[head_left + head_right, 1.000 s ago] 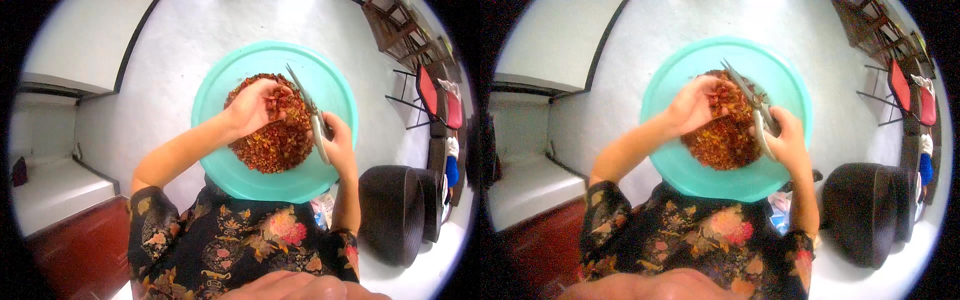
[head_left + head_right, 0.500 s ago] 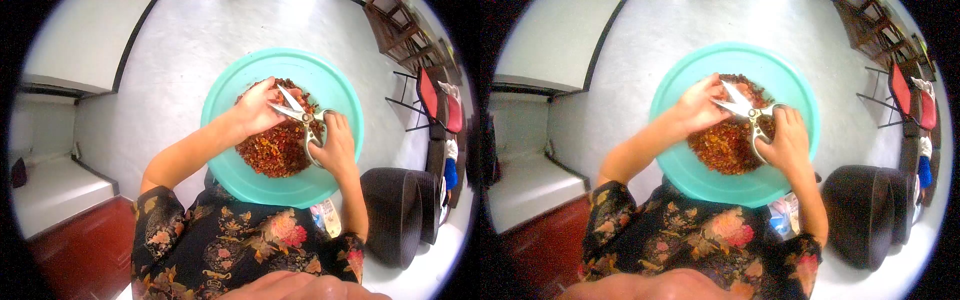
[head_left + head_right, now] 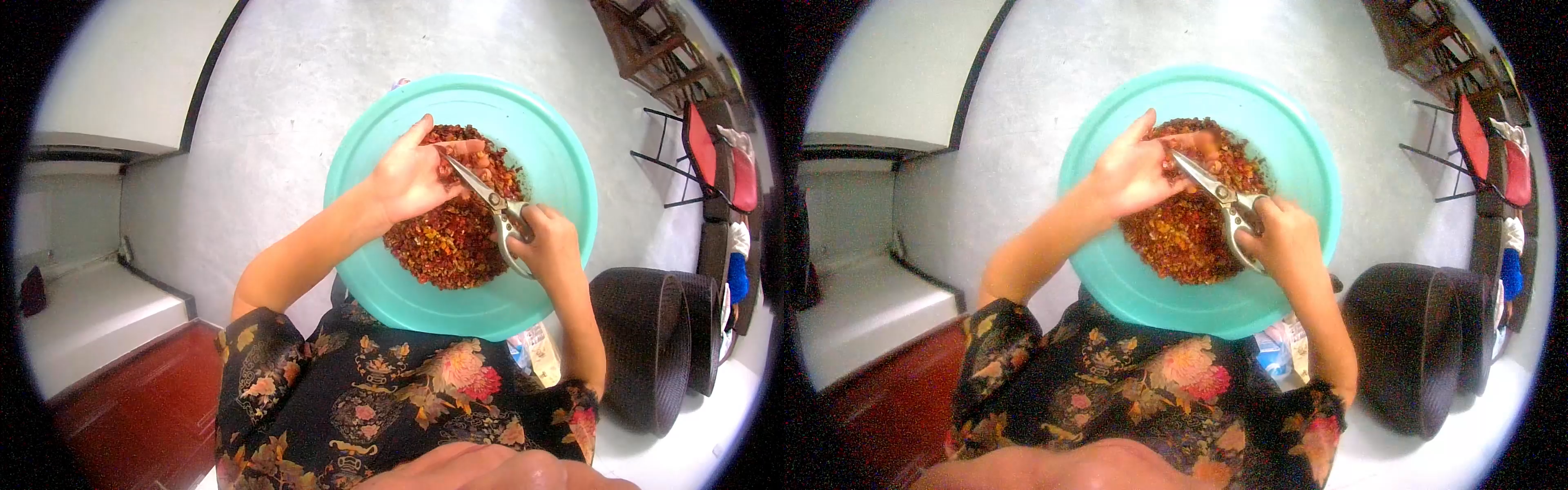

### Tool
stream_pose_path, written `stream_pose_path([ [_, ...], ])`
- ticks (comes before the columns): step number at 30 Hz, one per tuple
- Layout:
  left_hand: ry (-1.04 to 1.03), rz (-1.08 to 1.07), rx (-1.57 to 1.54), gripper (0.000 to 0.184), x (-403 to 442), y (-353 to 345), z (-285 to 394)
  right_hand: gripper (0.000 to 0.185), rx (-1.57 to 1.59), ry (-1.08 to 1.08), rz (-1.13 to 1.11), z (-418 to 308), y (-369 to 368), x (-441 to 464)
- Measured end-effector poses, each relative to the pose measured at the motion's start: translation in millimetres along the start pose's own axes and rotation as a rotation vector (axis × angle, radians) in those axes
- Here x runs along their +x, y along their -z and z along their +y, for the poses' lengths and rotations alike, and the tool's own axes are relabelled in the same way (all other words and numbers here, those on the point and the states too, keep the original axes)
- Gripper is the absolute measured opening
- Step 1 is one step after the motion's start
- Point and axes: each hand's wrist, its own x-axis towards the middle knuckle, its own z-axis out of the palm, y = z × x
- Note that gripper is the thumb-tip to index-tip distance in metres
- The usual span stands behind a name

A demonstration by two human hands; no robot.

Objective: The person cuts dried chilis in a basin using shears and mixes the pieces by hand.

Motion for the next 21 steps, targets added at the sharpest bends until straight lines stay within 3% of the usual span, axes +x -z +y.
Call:
stream_pose_path([
  [5, -0.037, 0.004, -0.025, 0.068, 2.0, 11.0, 0.9, 0.041, 0.071, -0.131, -0.046, -11.7, 6.7, -1.9],
  [7, -0.07, 0.022, -0.053, 0.05, 2.1, 12.0, 1.1, 0.046, 0.085, -0.142, -0.011, -11.4, 5.8, -1.9],
  [10, -0.124, 0.078, 0.061, 0.037, -2.1, 8.7, 0.1, 0.053, 0.153, -0.166, -0.003, -9.7, 9.5, -2.9],
  [14, -0.124, 0.076, 0.074, 0.033, -2.9, 13.7, 0.5, 0.055, 0.287, -0.214, -0.036, -9.9, 14.5, -4.2],
  [21, -0.027, -0.125, 0.043, 0.042, -8.8, 7.6, 0.0, 0.054, 0.348, -0.267, -0.045, -4.7, 9.9, -5.7],
])
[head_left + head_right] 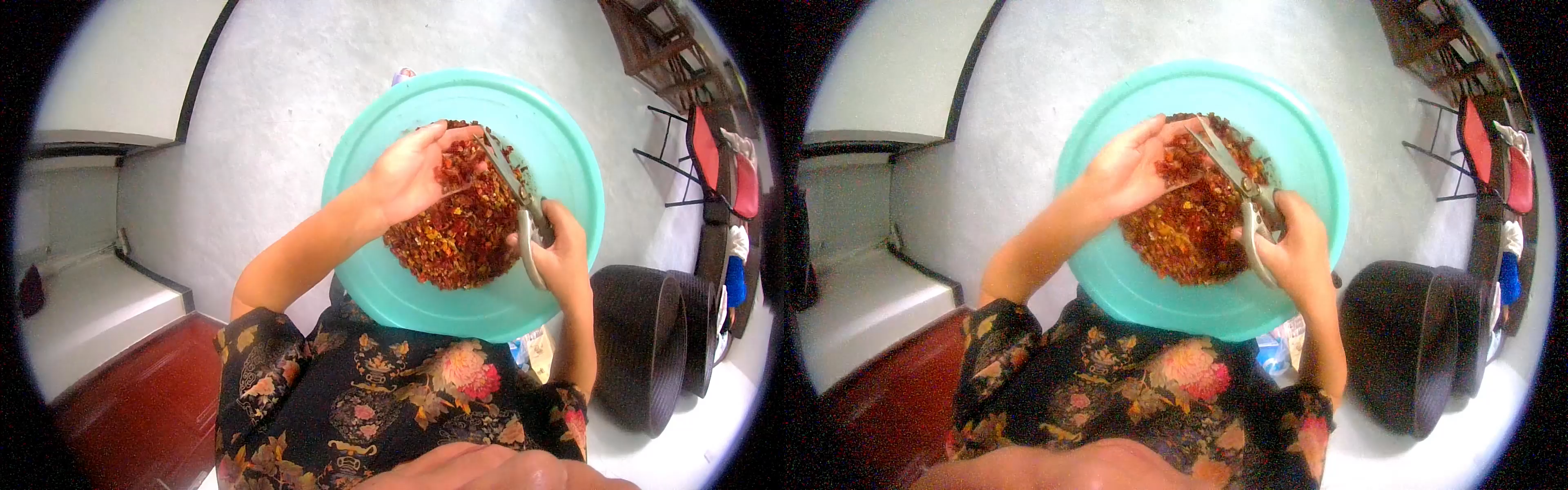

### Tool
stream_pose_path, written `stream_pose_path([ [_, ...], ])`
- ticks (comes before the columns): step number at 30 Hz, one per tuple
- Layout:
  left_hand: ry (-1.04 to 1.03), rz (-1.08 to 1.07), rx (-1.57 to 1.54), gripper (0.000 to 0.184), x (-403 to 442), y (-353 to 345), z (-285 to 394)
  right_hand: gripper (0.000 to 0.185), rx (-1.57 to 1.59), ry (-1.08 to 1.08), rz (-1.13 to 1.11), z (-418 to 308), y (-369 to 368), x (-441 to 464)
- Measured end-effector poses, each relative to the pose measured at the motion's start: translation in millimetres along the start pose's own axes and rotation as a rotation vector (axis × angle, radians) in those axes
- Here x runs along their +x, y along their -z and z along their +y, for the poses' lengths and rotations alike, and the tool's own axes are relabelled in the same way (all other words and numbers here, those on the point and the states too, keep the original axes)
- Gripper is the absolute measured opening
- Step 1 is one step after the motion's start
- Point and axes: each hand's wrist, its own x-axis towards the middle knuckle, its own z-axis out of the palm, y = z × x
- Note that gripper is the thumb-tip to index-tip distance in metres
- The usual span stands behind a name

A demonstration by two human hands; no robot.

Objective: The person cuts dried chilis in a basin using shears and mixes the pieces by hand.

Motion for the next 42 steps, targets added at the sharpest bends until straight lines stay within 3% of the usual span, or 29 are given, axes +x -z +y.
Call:
stream_pose_path([
  [2, 0.012, -0.037, 0.027, 0.046, -0.1, 0.9, -5.9, 0.05, 0.012, 0.107, 0.106, 5.9, -3.4, -1.5],
  [4, -0.123, -0.039, 0.373, 0.042, 1.5, 5.8, -11.5, 0.049, 0.074, 0.111, 0.124, 5.5, -1.5, -1.6],
  [5, -0.114, -0.038, 0.37, 0.042, -1.4, 6.9, -11.8, 0.047, 0.134, 0.122, 0.146, 4.3, -0.2, -2.3],
  [7, -0.31, -0.058, 0.967, 0.038, -10.1, 0.5, -6.2, 0.046, 0.187, 0.128, 0.18, 2.5, 1.0, -4.2],
  [8, -0.444, -0.019, 1.054, 0.03, -7.1, 2.4, -8.5, 0.046, 0.181, 0.163, 0.186, 1.8, 2.7, -5.0],
  [9, -0.441, -0.02, 1.052, 0.03, -9.4, 1.3, -6.6, 0.045, 0.174, 0.2, 0.19, 1.9, 3.0, -5.9],
  [11, -0.735, 0.248, 1.805, 0.025, -16.8, -5.2, 3.4, 0.044, 0.149, 0.233, 0.205, 1.1, 2.7, -7.2],
  [12, -0.937, 0.323, 1.973, 0.016, -16.4, -5.5, 3.7, 0.043, 0.081, 0.241, 0.244, -1.8, 1.4, -8.2],
  [16, -0.789, 0.321, 2.063, 0.012, -14.4, 6.9, 2.9, 0.043, -0.098, 0.294, 0.371, 0.3, -7.5, -6.2],
  [18, -0.712, 0.219, 2.146, 0.011, -16.2, 7.1, -0.3, 0.041, -0.144, 0.321, 0.404, -0.7, -8.7, -7.1],
  [21, -0.688, 0.056, 2.122, 0.013, -14.9, 13.1, -1.3, 0.04, -0.204, 0.322, 0.42, -1.8, -9.4, -11.3],
  [25, -0.698, 0.023, 2.128, 0.016, -9.4, 28.9, -4.9, 0.045, -0.249, 0.361, 0.411, -9.2, -8.7, -10.9],
  [28, -0.587, 0.037, 2.076, 0.018, -6.2, 33.5, -2.8, 0.046, -0.244, 0.354, 0.349, -14.3, -7.8, -10.2],
  [30, -0.429, 0.155, 1.739, 0.011, -6.5, 26.6, -0.2, 0.048, -0.254, 0.312, 0.312, -16.2, -8.7, -8.6],
  [31, -0.436, 0.154, 1.74, 0.011, -7.0, 22.2, 3.0, 0.051, -0.261, 0.266, 0.273, -16.7, -9.0, -7.7],
  [33, -0.373, 0.111, 1.245, 0.008, -9.4, 15.7, 8.7, 0.053, -0.254, 0.239, 0.233, -16.3, -9.3, -5.0],
  [35, -0.34, 0.08, 1.167, 0.005, -6.9, 17.5, 14.7, 0.057, -0.245, 0.208, 0.19, -13.3, -11.4, -2.7],
  [37, -0.261, -0.032, 0.851, 0.004, -6.9, 15.6, 16.0, 0.061, -0.221, 0.248, 0.203, -8.9, -14.6, -1.5],
  [42, -0.243, -0.101, 0.869, 0.012, -4.4, 20.4, 9.5, 0.06, -0.228, 0.249, 0.129, -10.2, -12.5, -1.4],
])
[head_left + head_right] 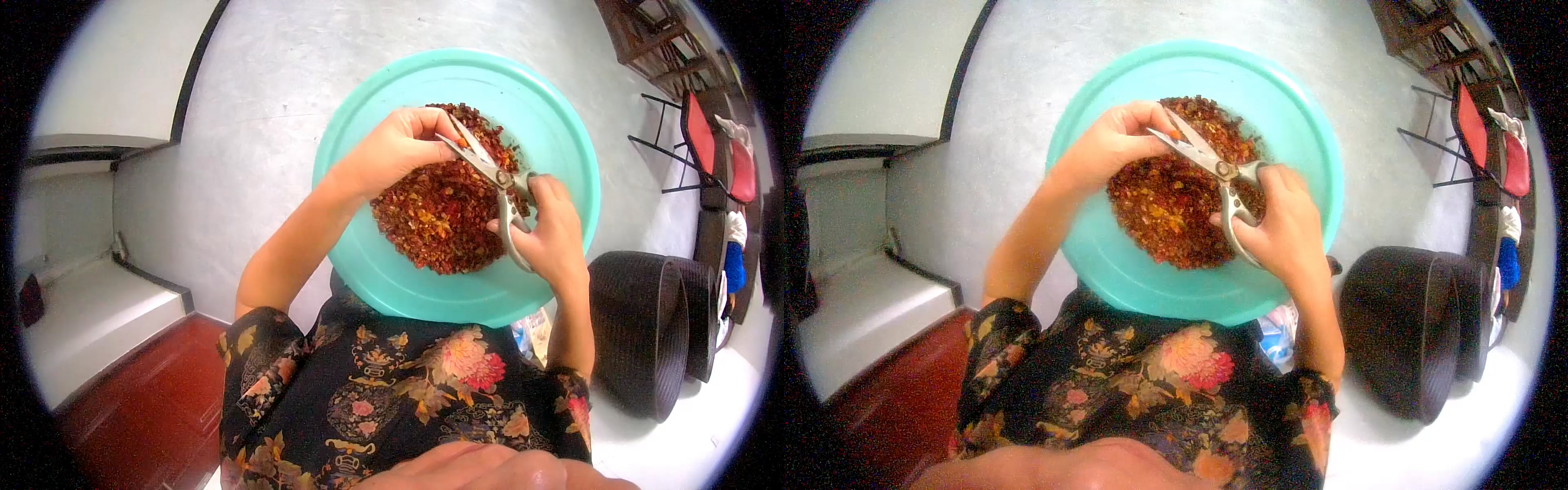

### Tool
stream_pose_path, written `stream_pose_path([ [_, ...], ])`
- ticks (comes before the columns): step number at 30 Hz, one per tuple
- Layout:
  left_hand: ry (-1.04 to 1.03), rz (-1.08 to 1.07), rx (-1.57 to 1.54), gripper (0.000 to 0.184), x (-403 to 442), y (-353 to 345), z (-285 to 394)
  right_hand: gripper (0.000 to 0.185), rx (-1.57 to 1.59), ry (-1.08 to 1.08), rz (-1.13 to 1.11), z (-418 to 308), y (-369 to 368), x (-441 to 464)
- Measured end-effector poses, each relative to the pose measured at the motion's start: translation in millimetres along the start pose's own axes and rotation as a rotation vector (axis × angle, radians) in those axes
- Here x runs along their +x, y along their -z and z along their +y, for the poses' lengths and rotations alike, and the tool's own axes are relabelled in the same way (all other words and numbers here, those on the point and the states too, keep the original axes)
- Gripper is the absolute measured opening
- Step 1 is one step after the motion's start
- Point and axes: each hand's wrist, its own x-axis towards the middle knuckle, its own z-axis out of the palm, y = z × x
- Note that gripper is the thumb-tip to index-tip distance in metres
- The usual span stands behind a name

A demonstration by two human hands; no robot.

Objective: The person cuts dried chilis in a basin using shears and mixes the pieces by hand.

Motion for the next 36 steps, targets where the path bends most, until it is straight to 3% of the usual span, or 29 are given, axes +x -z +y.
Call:
stream_pose_path([
  [5, 0.074, 0.05, 0.09, 0.014, -1.9, -7.2, -0.1, 0.058, -0.009, 0.004, -0.018, 3.7, -3.2, -0.8],
  [7, 0.112, 0.066, 0.082, 0.016, -1.4, -6.8, -2.7, 0.043, -0.022, -0.007, -0.065, 3.7, -2.8, -0.2],
  [10, 0.174, 0.092, 0.142, 0.02, 0.6, -5.4, -5.7, 0.038, -0.017, -0.011, -0.081, 8.0, -5.6, -1.7],
  [17, 0.149, 0.129, 0.109, 0.022, 2.8, -0.1, -17.6, 0.036, 0.081, -0.144, -0.22, 15.3, -8.1, 0.4],
  [19, 0.044, 0.205, 0.621, 0.019, 0.9, -1.9, -5.8, 0.042, 0.095, -0.088, -0.034, 19.2, -10.6, -1.3],
  [21, 0.002, 0.19, 0.717, 0.02, -1.6, -2.2, -6.8, 0.047, 0.087, -0.117, 0.001, 17.6, -8.5, -1.8],
  [23, -0.041, 0.17, 0.81, 0.02, -4.6, -7.3, -6.4, 0.048, 0.294, -0.136, 0.135, 19.4, -7.5, -3.1],
  [25, 0.004, 0.021, 1.029, 0.02, -7.2, -18.9, -2.5, 0.043, 0.347, -0.135, 0.158, 15.2, -1.9, -3.7],
  [32, -0.186, 0.071, 1.243, 0.019, -9.2, -28.0, -17.5, 0.043, 0.307, -0.079, 0.188, 17.8, -5.2, -3.0],
  [36, -0.136, 0.044, 1.285, 0.018, -7.8, -24.4, -20.1, 0.044, 0.25, -0.082, 0.177, 17.7, -6.3, -2.7],
])
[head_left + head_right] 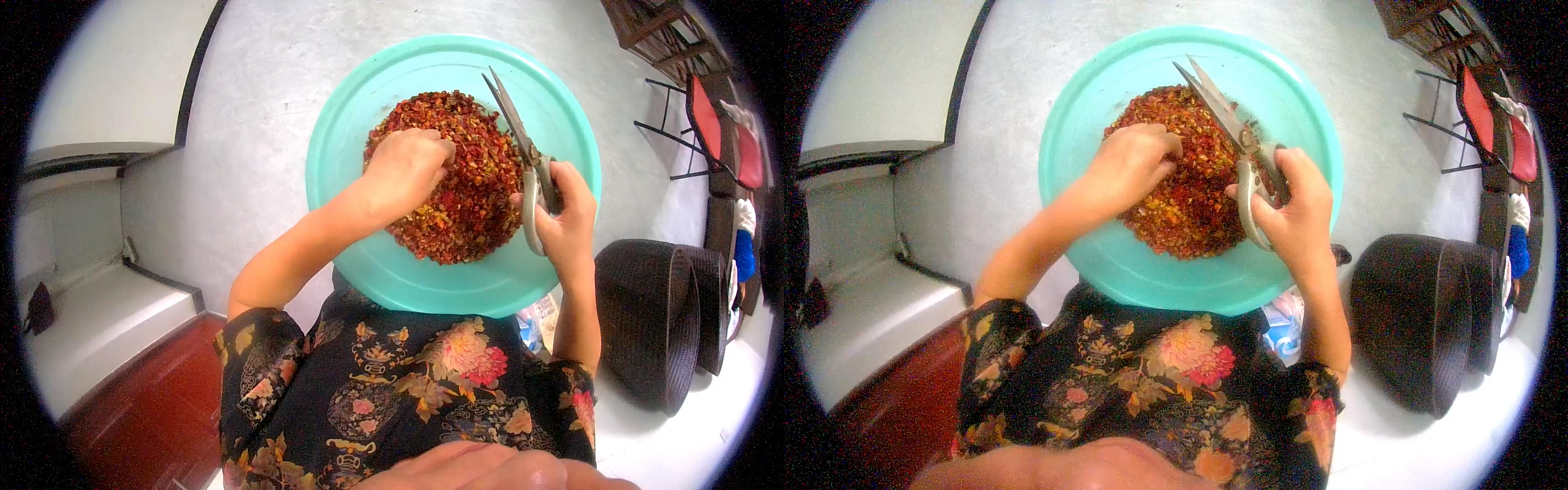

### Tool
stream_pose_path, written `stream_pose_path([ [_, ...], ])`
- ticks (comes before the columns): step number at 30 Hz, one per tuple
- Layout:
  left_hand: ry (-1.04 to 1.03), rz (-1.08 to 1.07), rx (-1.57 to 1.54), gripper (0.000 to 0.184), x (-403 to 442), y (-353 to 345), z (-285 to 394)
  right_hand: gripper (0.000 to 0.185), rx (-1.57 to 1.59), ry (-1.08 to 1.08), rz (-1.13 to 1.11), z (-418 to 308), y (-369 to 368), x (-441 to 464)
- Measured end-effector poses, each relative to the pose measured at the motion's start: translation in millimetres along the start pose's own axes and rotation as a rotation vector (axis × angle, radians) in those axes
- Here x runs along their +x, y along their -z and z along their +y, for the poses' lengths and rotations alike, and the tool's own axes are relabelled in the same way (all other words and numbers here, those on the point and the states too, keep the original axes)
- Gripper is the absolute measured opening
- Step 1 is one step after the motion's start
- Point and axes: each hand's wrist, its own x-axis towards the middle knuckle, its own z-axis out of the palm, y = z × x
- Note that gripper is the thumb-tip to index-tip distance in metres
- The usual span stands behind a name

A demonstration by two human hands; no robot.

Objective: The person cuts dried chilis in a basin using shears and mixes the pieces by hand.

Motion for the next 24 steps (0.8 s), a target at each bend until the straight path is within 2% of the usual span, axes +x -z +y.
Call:
stream_pose_path([
  [6, 0.016, 0.063, 0.058, 0.017, 1.3, -4.8, -7.8, 0.049, -0.053, 0.002, -0.056, -3.3, 2.1, 1.3],
  [8, 0.166, 0.169, -0.303, 0.016, 6.1, 4.0, -7.9, 0.052, -0.066, 0.001, -0.089, -3.7, 1.0, 3.1],
  [9, 0.163, 0.175, -0.301, 0.016, 8.8, 8.4, -11.7, 0.055, -0.079, -0.004, -0.125, -4.4, 1.1, 4.1],
  [11, 0.305, -0.004, -0.919, 0.017, 12.5, 17.3, -20.4, 0.057, -0.103, -0.01, -0.169, -6.7, 1.5, 5.1],
  [15, 0.304, -0.086, -1.223, 0.015, 11.9, 18.9, -21.6, 0.058, -0.143, 0.013, -0.202, -9.7, 0.6, 5.5],
  [19, 0.293, -0.02, -1.307, 0.015, 10.3, 16.2, -19.7, 0.059, -0.162, 0.016, -0.195, -11.8, -1.3, 5.9],
  [21, 0.293, -0.007, -1.301, 0.013, 10.2, 15.1, -19.0, 0.058, -0.168, 0.093, -0.206, -11.0, -1.7, 6.4],
  [24, 0.244, -0.004, -1.282, 0.012, 10.4, 11.2, -20.6, 0.054, -0.193, 0.048, -0.227, -11.2, -2.6, 7.4],
])
